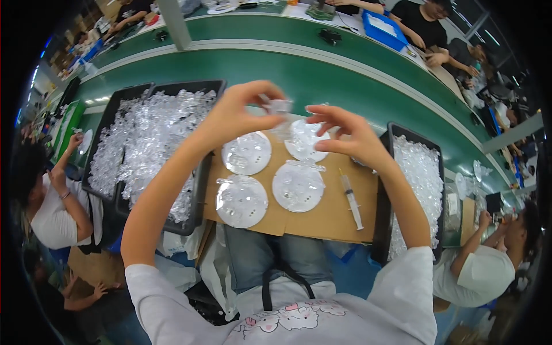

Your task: Assembling plastic decorative items by gluing clear components onto white circular bases using an adhesive syringe.

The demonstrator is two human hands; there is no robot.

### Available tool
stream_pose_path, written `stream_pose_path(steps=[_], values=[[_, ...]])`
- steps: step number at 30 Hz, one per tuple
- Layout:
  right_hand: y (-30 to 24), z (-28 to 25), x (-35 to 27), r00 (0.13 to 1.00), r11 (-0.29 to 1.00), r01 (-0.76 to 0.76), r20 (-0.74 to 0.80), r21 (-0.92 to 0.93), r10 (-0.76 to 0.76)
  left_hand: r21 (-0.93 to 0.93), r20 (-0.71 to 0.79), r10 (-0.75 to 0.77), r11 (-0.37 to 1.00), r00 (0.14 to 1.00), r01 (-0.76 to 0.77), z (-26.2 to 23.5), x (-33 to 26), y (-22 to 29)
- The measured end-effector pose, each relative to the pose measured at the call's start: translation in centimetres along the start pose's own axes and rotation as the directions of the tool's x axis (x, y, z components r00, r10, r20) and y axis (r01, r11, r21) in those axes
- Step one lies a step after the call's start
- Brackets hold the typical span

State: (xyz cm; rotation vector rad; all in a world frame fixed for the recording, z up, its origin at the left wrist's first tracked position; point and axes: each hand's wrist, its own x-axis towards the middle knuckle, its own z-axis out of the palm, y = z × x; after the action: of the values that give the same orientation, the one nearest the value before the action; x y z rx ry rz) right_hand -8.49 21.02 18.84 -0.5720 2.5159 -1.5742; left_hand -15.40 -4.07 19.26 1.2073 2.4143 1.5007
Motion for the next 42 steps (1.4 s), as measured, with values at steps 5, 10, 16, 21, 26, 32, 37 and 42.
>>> stream_pose_path(steps=[5,10,16,21,26,32,37,42], values=[[3.3,-1.2,0.0,0.991,0.985,-0.133,-0.003,0.106,0.134,-0.042,0.075,0.07,0.997,0.995,-0.067,6.3,6.5,0.2],[4.6,-1.8,-2.3,0.924,0.89,-0.156,-0.256,0.43,0.285,-0.357,0.1,-0.131,0.921,0.986,0.159,8.6,7.9,-1.2],[6.0,-3.1,-2.4,0.836,0.338,-0.38,0.164,0.861,0.524,0.16,0.038,0.506,0.848,0.862,-0.505,9.8,6.6,-2.0],[6.9,-3.1,-2.5,0.897,0.611,-0.307,0.008,0.729,0.442,0.162,0.063,0.442,0.88,0.895,-0.446,9.9,7.3,-3.1],[8.0,-3.1,-3.3,0.862,0.642,-0.249,-0.136,0.725,0.488,0.353,0.32,0.022,0.925,0.947,-0.141,10.6,8.7,-9.7],[8.8,-3.0,-3.5,0.848,0.588,-0.234,-0.133,0.774,0.512,0.191,0.19,0.032,0.979,0.981,-0.069,10.9,9.9,-12.9],[9.3,-1.5,-1.8,0.923,0.95,-0.287,-0.23,0.121,0.308,0.179,0.277,-0.018,0.983,0.961,-0.034,6.5,10.4,-13.3],[12.8,2.0,1.0,0.914,0.935,-0.347,-0.247,-0.069,0.321,0.253,0.212,-0.053,0.968,0.976,-0.002,6.3,8.6,-14.3]])
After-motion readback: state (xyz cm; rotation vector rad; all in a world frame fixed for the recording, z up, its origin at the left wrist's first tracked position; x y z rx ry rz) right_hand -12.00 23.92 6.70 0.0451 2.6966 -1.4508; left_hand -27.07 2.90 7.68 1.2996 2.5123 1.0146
